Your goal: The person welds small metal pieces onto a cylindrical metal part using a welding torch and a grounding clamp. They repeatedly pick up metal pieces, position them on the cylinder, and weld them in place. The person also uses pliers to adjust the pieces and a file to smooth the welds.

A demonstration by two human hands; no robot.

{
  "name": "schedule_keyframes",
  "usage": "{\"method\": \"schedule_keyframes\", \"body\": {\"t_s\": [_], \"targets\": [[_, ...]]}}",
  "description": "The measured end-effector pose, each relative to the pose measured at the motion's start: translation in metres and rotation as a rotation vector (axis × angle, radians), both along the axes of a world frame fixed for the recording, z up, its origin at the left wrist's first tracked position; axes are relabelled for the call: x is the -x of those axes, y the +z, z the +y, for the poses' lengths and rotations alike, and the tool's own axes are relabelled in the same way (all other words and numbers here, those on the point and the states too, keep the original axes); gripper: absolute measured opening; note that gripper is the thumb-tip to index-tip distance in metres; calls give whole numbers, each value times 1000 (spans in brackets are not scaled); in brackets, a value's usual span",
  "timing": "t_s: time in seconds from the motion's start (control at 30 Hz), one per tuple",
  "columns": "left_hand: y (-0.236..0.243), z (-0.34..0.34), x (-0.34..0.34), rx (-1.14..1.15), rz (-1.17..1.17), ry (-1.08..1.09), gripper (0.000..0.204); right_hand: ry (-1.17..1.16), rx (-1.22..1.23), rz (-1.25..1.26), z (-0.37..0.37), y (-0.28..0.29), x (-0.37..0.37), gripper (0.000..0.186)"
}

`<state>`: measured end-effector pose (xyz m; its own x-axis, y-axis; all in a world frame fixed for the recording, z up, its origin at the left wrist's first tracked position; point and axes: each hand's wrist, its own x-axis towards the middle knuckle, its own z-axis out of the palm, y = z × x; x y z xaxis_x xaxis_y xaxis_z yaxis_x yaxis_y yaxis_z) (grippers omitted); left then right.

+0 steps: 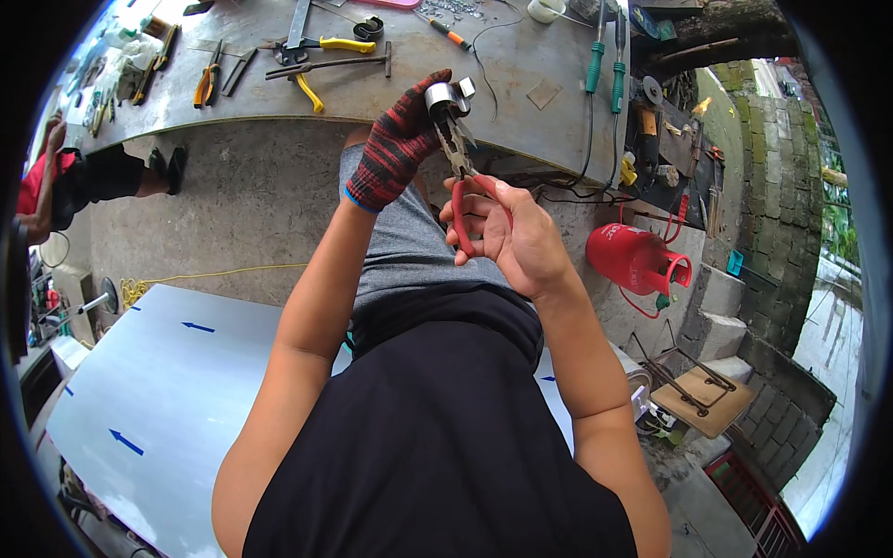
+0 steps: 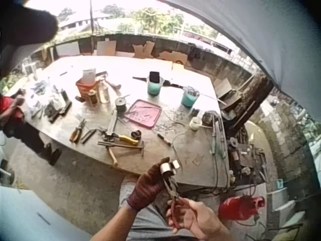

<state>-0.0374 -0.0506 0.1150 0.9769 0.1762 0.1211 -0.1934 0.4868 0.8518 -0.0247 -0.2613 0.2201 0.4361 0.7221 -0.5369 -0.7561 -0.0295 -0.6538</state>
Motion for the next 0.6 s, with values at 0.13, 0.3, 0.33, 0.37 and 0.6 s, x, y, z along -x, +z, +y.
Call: {"method": "schedule_keyframes", "body": {"t_s": [0.13, 0.3, 0.33, 0.37, 0.6], "targets": [[-9, -6, 0, 25, 16, 79, 78, -31, 17, -21, 6, -5, 6, 60], [-30, -30, 24, 645, 264, 59, 75, -68, 38, -89, 9, -20, 8, 58], [-30, -37, 34, 610, 306, 34, 59, -77, 42, -88, 9, -24, 8, 58], [-35, -41, 35, 690, 312, -46, 61, -83, 49, -85, 8, -27, 9, 58], [-42, -50, 34, 663, 653, -239, 78, -168, 86, -102, 8, -38, 7, 52]]}}
